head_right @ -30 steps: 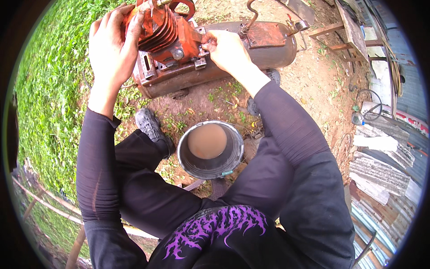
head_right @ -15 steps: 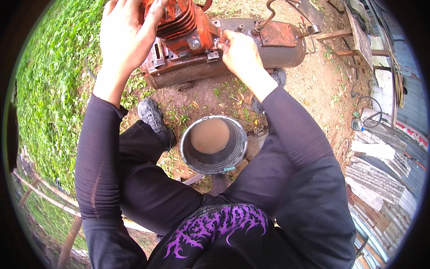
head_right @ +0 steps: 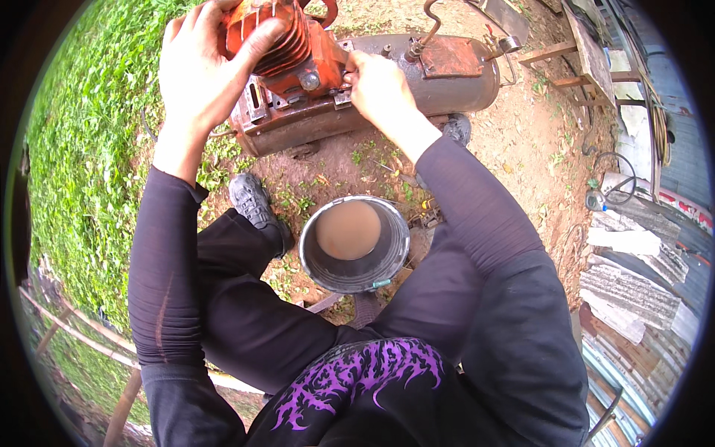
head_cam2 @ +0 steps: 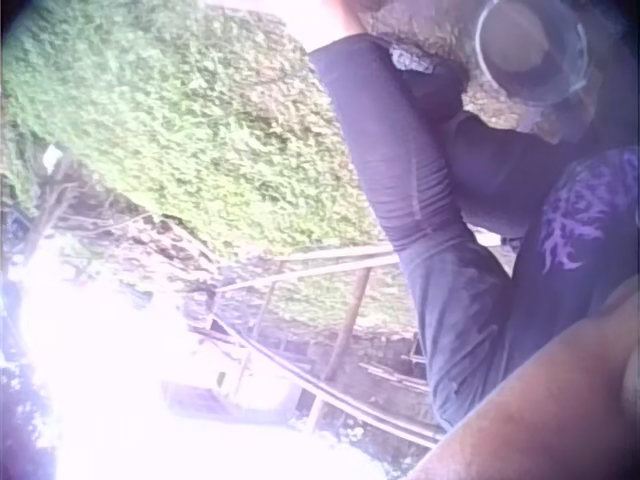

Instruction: The person removes and replaces small metal components and bolts on the red cylinder head of an air compressor using a wrench and their hands.

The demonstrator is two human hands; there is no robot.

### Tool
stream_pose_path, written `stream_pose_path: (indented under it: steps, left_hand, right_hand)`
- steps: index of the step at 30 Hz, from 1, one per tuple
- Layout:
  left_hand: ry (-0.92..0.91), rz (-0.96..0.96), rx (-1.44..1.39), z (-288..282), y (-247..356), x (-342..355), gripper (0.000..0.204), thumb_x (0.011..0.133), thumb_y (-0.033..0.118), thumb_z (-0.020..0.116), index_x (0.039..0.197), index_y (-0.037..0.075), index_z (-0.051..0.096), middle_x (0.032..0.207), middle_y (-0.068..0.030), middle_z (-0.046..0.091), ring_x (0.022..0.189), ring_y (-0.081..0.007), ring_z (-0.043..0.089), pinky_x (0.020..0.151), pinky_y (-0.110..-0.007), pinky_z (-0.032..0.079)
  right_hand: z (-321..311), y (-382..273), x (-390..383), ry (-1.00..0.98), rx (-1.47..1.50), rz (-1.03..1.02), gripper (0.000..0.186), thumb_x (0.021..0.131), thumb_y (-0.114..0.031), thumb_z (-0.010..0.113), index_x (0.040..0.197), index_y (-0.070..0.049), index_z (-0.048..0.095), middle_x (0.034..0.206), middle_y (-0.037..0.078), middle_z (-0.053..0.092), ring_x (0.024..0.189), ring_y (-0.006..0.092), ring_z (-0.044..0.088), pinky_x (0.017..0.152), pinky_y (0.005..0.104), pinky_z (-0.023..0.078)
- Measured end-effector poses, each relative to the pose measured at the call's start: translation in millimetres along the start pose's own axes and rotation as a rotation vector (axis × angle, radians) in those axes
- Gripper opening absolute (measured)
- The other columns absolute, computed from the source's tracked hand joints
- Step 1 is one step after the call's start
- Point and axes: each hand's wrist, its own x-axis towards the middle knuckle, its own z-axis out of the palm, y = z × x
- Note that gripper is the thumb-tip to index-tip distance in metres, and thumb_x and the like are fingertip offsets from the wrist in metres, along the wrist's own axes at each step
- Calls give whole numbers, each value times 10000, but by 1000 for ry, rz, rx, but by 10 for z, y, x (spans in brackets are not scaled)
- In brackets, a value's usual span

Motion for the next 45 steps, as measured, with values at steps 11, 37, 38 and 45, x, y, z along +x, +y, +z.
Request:
stream_pose_path:
  steps: [11,37,38,45]
  left_hand:
    - [-22,-96,95,143,-42,49,576,727,563,865,1029,97,713,1012,-82,682,996,-287,629,912,-421,509]
    - [39,-55,181,230,-116,11,750,637,616,830,1108,49,694,1032,-141,661,983,-326,630,882,-433,537]
    - [39,-56,185,234,-108,13,750,637,616,830,1107,48,694,1033,-141,661,982,-325,630,882,-434,537]
    - [47,-24,185,226,-147,9,739,634,613,830,1094,50,694,1034,-135,657,979,-322,625,877,-436,535]
  right_hand:
    - [-125,205,255,-17,174,242,132,944,-168,698,992,-49,668,815,160,702,802,314,712,738,406,534]
    - [93,186,347,25,208,286,142,897,-187,692,928,-50,671,845,212,709,866,398,701,770,473,531]
    - [94,206,349,18,218,312,159,906,-201,706,925,-47,673,827,184,710,833,351,701,755,452,528]
    - [148,211,286,46,236,399,188,915,-216,752,898,-45,676,767,99,700,730,207,668,716,371,516]
